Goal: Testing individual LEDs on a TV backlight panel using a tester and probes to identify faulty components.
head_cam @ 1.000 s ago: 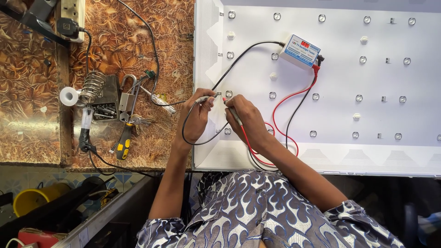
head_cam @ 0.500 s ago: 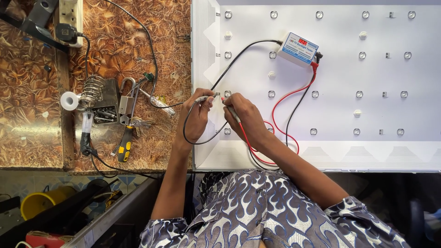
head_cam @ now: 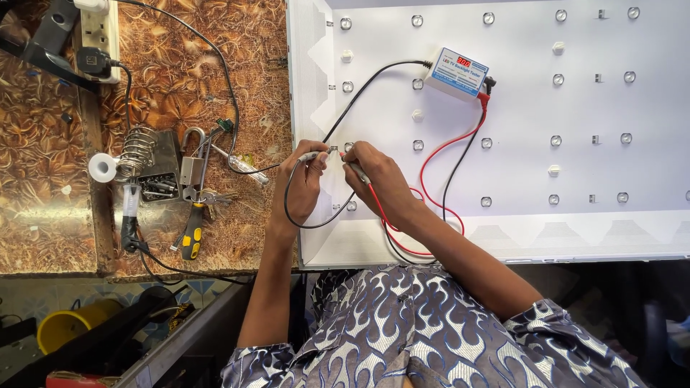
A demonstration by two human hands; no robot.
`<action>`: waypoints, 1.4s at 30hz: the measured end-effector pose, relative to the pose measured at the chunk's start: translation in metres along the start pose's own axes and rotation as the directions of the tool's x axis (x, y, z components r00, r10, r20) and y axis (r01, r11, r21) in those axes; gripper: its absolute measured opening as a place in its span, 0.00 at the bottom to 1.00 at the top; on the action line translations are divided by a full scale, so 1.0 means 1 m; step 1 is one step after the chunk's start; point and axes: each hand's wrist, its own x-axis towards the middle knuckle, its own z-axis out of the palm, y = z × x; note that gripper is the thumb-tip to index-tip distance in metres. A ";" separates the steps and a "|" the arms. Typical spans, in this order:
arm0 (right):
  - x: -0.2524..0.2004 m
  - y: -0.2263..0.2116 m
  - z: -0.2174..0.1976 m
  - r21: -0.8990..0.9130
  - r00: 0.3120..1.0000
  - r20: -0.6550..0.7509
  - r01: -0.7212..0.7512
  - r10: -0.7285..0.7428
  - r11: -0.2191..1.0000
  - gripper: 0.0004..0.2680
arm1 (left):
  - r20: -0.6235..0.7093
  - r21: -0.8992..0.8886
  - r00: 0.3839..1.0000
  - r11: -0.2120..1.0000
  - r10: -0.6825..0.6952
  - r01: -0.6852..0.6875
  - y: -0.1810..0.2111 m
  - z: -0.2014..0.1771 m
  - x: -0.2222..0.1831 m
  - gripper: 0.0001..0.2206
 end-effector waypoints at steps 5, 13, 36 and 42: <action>0.000 -0.004 -0.002 0.004 1.000 -0.004 -0.007 0.007 1.000 0.03 | -0.001 -0.003 1.000 1.000 0.002 -0.002 0.001 0.000 0.000 0.07; -0.001 0.002 0.001 0.000 1.000 0.002 -0.005 0.005 1.000 0.02 | 0.002 0.003 1.000 1.000 0.004 -0.004 -0.001 0.002 0.000 0.07; -0.031 0.042 -0.100 0.250 0.834 -0.543 0.053 0.095 0.967 0.10 | 0.013 -0.121 0.988 0.981 0.153 -0.151 0.071 0.016 0.032 0.08; -0.031 0.079 -0.140 0.120 0.769 -0.628 -0.053 0.118 0.991 0.09 | 0.061 -0.010 0.888 0.890 0.455 -0.455 0.064 0.095 0.097 0.09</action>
